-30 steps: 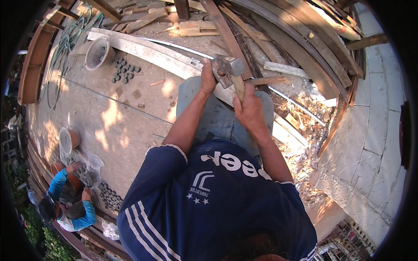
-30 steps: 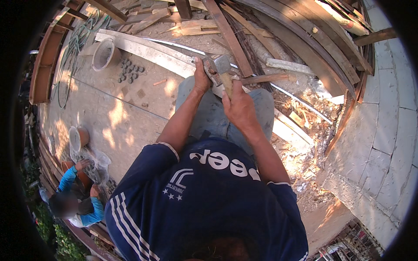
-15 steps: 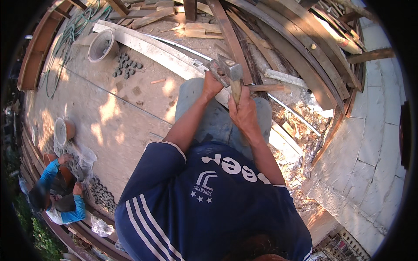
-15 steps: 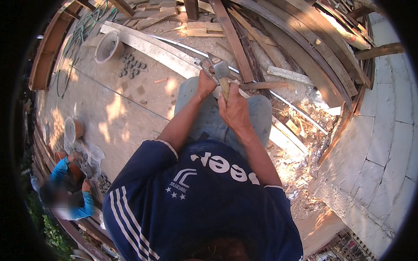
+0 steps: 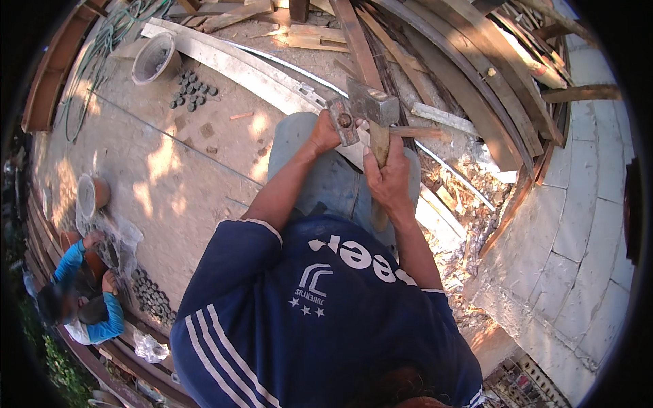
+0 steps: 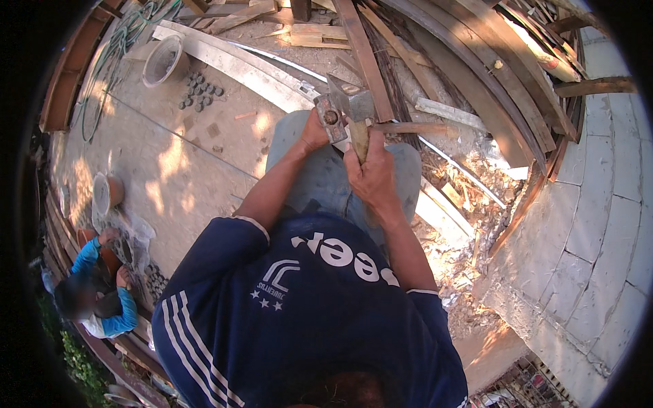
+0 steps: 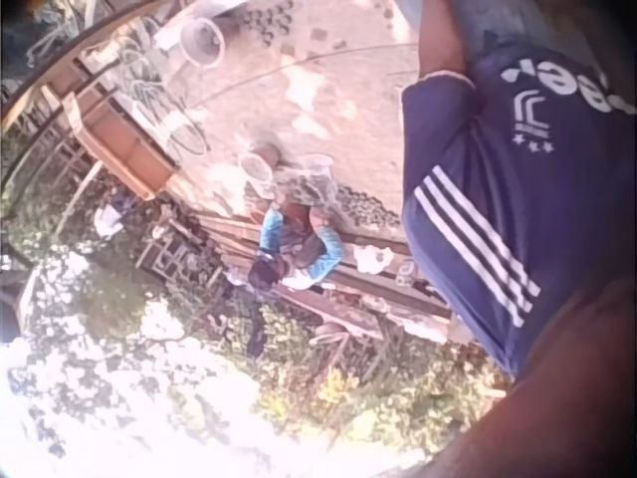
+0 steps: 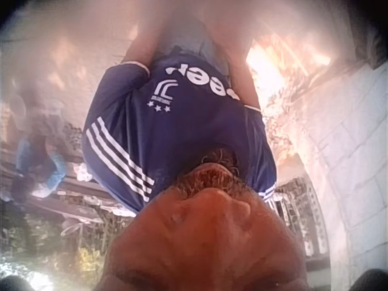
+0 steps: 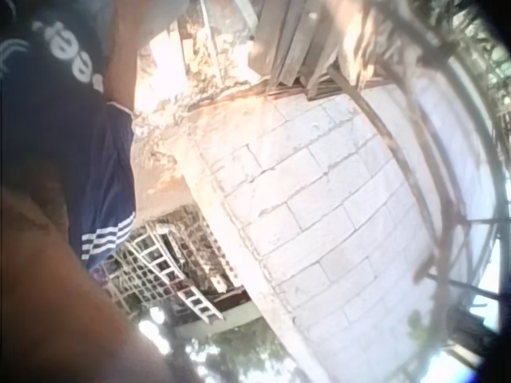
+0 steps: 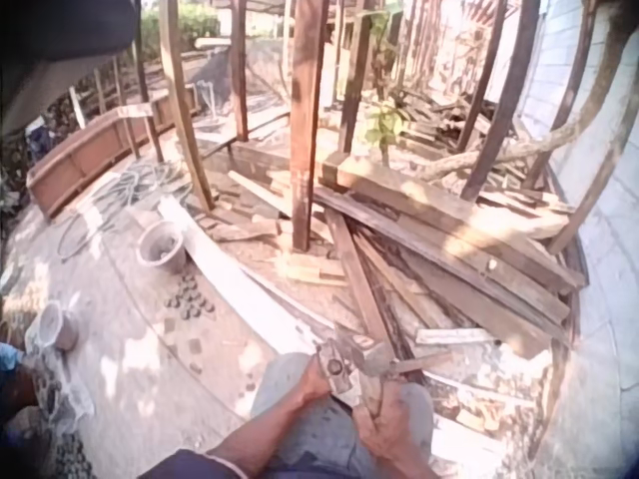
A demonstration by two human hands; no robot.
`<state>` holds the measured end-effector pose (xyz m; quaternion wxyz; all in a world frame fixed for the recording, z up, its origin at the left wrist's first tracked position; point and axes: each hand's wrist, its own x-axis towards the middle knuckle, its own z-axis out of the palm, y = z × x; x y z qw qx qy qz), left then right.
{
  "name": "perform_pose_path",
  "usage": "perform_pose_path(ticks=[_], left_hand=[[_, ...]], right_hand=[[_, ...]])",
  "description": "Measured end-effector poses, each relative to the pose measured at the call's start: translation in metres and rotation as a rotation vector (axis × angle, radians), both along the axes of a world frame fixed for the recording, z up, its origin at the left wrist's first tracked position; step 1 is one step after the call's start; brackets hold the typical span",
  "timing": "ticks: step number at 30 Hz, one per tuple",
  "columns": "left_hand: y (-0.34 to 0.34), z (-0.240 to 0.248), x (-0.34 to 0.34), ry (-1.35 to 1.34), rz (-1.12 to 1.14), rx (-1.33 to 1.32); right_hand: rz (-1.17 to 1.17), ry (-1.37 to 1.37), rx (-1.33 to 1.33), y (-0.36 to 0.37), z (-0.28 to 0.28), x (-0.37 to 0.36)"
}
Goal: The person shapes small wooden pieces by striking them with a hatchet while kneeling on the ground.
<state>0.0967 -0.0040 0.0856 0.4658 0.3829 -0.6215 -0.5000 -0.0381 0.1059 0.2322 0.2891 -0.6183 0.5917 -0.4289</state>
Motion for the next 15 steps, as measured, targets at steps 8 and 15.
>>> perform_pose_path(ticks=[8,15], left_hand=[[0.006,-0.004,0.007,0.038,-0.084,-0.009],[0.005,-0.019,0.004,0.095,-0.106,-0.005]], right_hand=[[0.027,0.017,0.09,0.01,-0.005,-0.004],[0.05,0.03,0.095,0.014,-0.004,-0.002]])
